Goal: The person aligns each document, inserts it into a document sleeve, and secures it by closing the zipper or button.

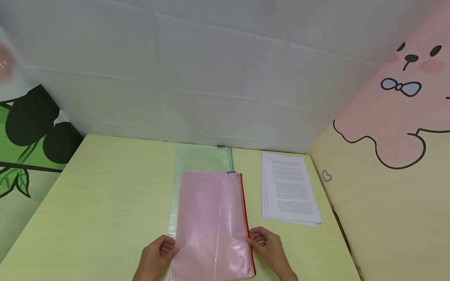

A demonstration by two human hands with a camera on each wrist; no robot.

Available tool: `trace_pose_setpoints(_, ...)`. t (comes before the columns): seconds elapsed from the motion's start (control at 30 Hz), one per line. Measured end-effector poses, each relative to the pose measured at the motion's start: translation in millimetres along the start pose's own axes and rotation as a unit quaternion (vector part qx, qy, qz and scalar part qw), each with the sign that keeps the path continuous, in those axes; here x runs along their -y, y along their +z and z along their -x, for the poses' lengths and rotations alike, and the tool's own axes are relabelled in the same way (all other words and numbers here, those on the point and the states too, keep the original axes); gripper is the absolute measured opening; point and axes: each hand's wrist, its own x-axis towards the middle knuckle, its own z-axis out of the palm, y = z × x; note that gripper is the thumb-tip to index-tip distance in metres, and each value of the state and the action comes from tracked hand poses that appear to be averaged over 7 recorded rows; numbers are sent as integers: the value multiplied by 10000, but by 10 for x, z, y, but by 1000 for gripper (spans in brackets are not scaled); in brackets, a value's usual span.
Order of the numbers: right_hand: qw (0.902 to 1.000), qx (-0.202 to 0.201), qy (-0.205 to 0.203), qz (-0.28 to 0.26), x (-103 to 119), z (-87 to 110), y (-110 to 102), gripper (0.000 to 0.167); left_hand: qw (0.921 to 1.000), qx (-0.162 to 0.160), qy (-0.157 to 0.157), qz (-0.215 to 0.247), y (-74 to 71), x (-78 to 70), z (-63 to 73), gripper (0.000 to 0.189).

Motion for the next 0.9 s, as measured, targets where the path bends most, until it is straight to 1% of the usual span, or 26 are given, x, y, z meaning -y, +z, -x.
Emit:
trace_pose_setpoints(0.13, 9999, 90, -33, 71, -12, -3, -11, 20, 10000, 21, 10, -29, -4, 25, 10, 14)
trace_pose_setpoints(0.33, 9995, 200, -107, 197, -30, -6, -26, 20, 9999, -52, 138, -22, -1, 51, 18, 15)
trace_pose_setpoints(0.4, 9995, 223, -120, 203, -33, -13, -33, 20, 9998, -78, 179, -92, -8, 52, 20, 14)
trace_pose_setpoints(0.47, 9993, 228, -129, 252, -35, -26, -39, 19, 9997, -127, 151, -133, -14, 44, 18, 13)
trace_pose_setpoints(0.5, 9993, 209, -137, 289, -35, -34, -43, 18, 9995, -162, 215, -182, -22, 42, 13, 13)
trace_pose_setpoints(0.63, 9990, 53, -200, 399, -28, -76, -49, 17, 9987, -316, 308, -241, -39, 15, -21, 12)
trace_pose_setpoints(0.7, 9989, -59, -223, 416, -21, -101, -45, 16, 9980, -377, 423, -279, -47, 1, -43, 10)
trace_pose_setpoints(0.73, 9988, -104, -238, 419, -17, -114, -41, 16, 9980, -392, 414, -268, -47, -8, -52, 9)
trace_pose_setpoints(0.83, 9983, -236, -284, 442, -10, -162, -24, 16, 9971, -437, 528, -335, -51, -25, -81, 7)
trace_pose_setpoints(0.9, 9976, -319, -386, 469, -4, -199, -11, 17, 9965, -470, 576, -375, -48, -38, -102, 6)
